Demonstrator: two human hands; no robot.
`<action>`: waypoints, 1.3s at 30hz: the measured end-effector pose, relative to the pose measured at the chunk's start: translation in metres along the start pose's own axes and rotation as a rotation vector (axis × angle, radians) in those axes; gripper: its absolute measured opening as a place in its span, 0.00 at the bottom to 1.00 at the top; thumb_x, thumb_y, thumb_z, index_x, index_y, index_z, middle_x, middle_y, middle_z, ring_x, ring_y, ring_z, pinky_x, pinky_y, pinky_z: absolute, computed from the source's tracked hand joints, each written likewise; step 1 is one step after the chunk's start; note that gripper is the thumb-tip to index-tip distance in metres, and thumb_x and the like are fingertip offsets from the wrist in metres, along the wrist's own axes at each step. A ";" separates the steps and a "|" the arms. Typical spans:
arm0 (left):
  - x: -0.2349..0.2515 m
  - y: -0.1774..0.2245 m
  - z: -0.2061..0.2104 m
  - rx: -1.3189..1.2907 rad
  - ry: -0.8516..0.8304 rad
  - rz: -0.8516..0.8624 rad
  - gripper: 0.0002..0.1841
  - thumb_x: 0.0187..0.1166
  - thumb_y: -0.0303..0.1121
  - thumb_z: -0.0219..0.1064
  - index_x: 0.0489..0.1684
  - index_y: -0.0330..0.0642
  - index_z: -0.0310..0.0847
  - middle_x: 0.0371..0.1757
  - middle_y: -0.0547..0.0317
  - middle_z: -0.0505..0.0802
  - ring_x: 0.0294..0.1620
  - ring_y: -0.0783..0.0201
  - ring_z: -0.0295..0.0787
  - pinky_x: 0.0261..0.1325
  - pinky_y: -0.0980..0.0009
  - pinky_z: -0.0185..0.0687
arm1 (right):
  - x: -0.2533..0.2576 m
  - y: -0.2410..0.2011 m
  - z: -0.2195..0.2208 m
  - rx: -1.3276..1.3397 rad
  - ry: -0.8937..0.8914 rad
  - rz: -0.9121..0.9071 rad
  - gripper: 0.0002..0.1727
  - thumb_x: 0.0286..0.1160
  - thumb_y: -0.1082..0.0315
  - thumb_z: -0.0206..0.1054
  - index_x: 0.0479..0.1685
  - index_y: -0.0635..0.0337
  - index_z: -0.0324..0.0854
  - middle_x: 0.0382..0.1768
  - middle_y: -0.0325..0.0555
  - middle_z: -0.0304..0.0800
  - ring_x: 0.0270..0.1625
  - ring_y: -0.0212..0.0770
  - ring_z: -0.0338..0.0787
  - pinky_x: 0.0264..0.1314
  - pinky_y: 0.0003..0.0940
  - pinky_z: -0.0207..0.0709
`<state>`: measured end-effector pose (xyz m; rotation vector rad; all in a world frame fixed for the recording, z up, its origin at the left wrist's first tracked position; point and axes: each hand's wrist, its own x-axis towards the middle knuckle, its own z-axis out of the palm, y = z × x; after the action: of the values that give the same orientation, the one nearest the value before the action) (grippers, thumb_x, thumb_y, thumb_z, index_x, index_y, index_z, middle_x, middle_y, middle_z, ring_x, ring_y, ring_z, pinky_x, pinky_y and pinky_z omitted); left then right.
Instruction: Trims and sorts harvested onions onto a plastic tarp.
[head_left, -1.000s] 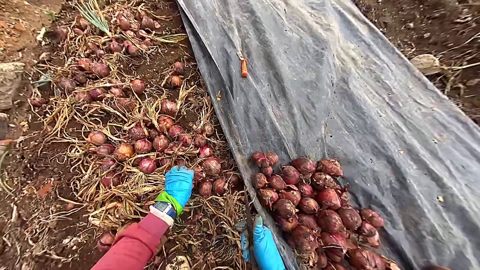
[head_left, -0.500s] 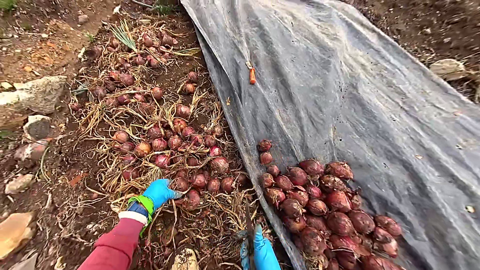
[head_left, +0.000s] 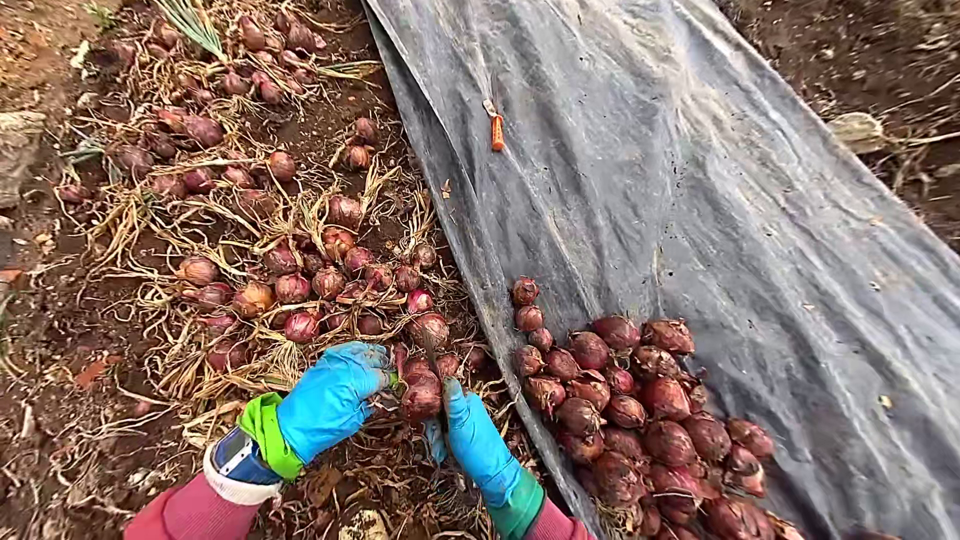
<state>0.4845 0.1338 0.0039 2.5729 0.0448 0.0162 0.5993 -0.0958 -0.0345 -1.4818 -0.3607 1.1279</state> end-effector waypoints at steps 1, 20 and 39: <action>0.003 -0.002 -0.002 0.031 0.042 0.006 0.08 0.69 0.34 0.69 0.38 0.55 0.95 0.58 0.62 0.95 0.74 0.57 0.84 0.84 0.49 0.69 | 0.000 -0.001 -0.004 -0.040 0.023 0.038 0.50 0.74 0.18 0.35 0.27 0.57 0.81 0.16 0.43 0.81 0.15 0.40 0.82 0.18 0.37 0.81; 0.070 0.120 0.021 0.083 -0.612 -0.327 0.17 0.83 0.50 0.61 0.47 0.49 0.91 0.49 0.53 0.95 0.56 0.49 0.91 0.61 0.41 0.81 | -0.044 0.023 -0.065 -0.229 -0.068 0.189 0.42 0.84 0.27 0.35 0.31 0.56 0.79 0.18 0.40 0.81 0.18 0.38 0.83 0.23 0.38 0.82; 0.059 0.049 0.133 0.332 -0.538 -0.328 0.35 0.66 0.31 0.76 0.80 0.44 0.76 0.79 0.42 0.81 0.84 0.37 0.69 0.83 0.36 0.65 | -0.108 0.084 -0.061 0.215 0.377 0.225 0.52 0.85 0.31 0.18 0.44 0.65 0.83 0.14 0.48 0.82 0.11 0.43 0.81 0.14 0.39 0.81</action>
<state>0.5475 0.0230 -0.0815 2.7712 0.2838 -0.8658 0.5646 -0.2369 -0.0709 -1.5272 0.1868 0.9973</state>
